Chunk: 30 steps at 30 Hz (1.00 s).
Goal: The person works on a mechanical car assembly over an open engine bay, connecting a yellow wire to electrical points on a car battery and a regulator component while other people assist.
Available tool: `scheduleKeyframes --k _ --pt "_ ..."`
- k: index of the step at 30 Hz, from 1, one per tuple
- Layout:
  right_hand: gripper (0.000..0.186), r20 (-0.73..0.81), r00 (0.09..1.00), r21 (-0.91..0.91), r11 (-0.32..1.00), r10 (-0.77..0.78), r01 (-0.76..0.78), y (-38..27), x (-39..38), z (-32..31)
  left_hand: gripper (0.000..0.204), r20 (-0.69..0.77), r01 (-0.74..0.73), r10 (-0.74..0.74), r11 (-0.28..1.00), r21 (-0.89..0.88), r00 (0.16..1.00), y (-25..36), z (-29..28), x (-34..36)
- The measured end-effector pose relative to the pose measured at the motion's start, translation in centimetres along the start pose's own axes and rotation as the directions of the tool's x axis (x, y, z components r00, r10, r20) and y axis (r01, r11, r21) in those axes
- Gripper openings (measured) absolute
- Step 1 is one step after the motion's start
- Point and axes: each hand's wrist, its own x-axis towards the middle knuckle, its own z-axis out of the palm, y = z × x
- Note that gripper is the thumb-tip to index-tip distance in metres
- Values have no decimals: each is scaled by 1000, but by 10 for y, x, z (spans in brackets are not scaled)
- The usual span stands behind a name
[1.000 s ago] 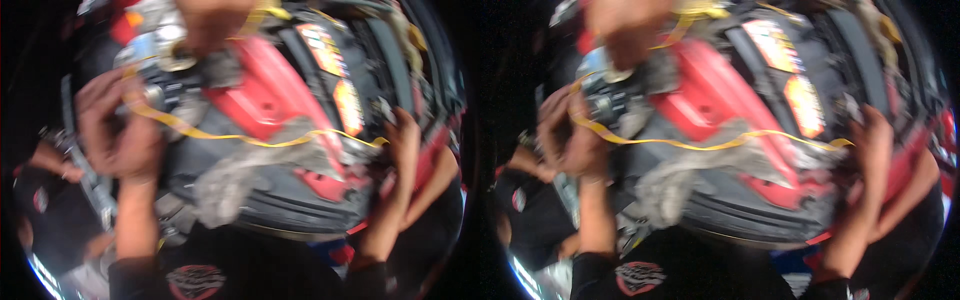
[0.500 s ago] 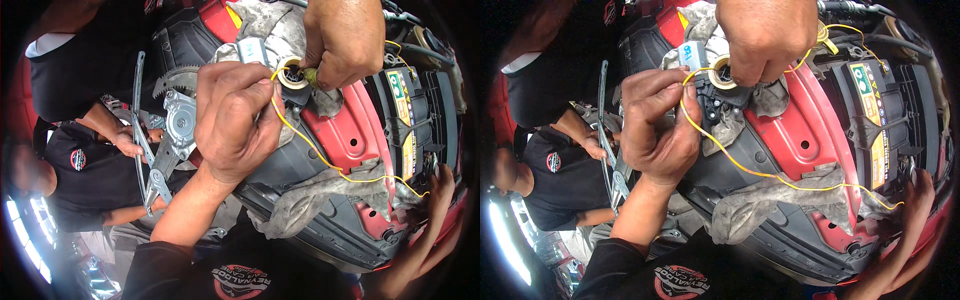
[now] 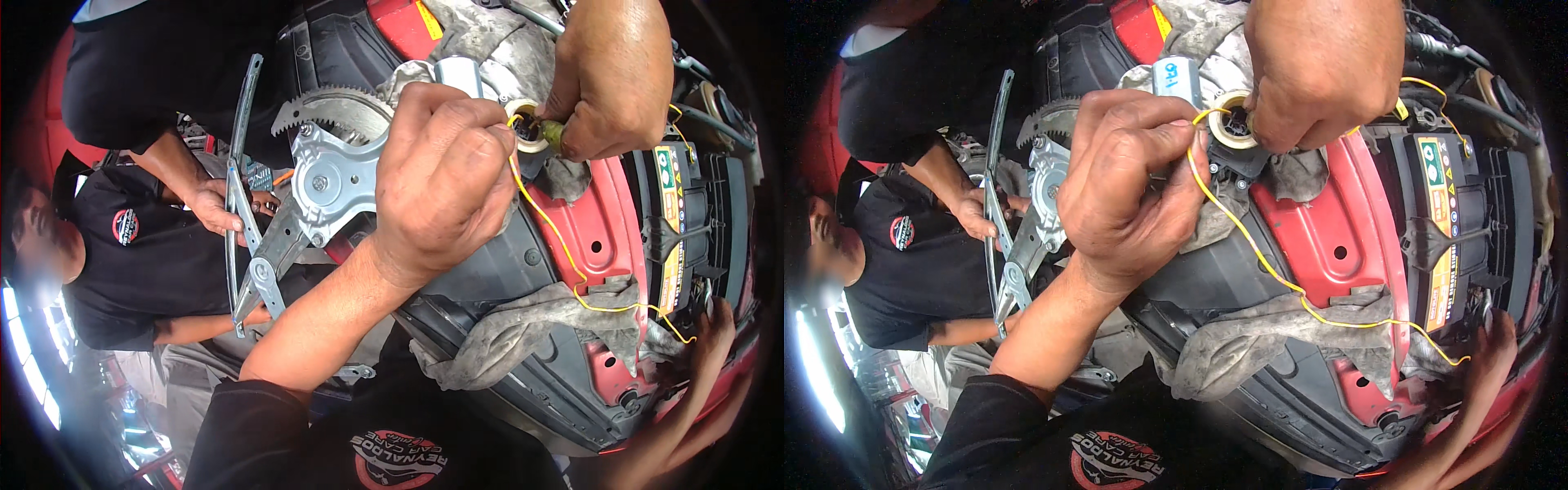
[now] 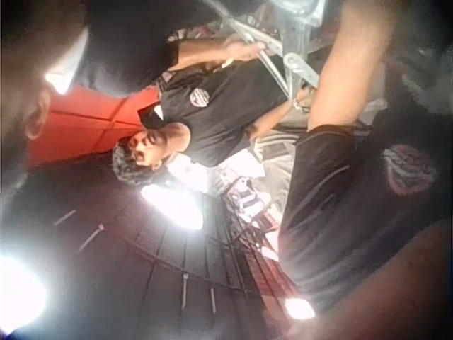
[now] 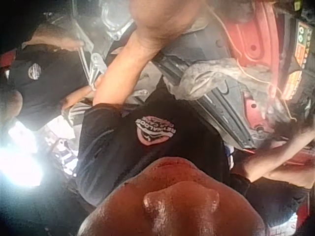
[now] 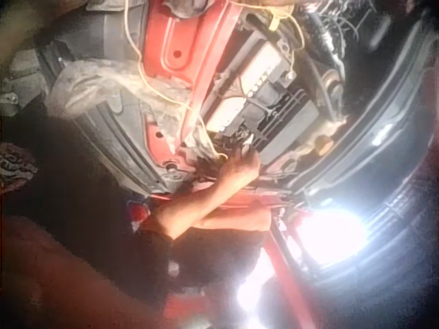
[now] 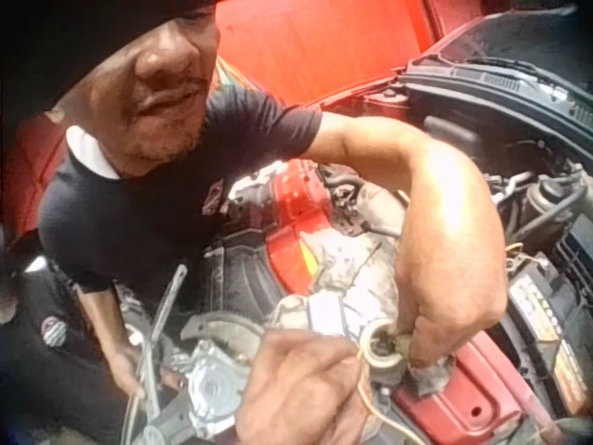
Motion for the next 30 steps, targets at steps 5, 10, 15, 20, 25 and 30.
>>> scheduleKeyframes --k 5,10,15,20,25,30 --pt "31 35 999 -105 994 28 -24 -16 2 -4 30 6 23 -23 1000 4 1000 2 2 1" --pt "30 66 996 -29 997 67 -65 -23 1 -7 31 28 16 -16 1000 9 999 3 2 3" --pt "31 12 999 7 999 34 -34 -26 1 -5 31 42 21 -22 1000 13 999 3 2 1" --pt "31 -11 998 33 997 63 -63 -12 -2 1 31 64 30 -32 999 28 997 5 1 1" --pt "31 -47 998 119 992 50 -44 1 -2 5 32 61 9 -12 999 53 998 5 2 2" --pt "31 -3 999 10 999 38 -38 -22 -1 -1 31 125 13 -23 997 81 992 10 -1 2"
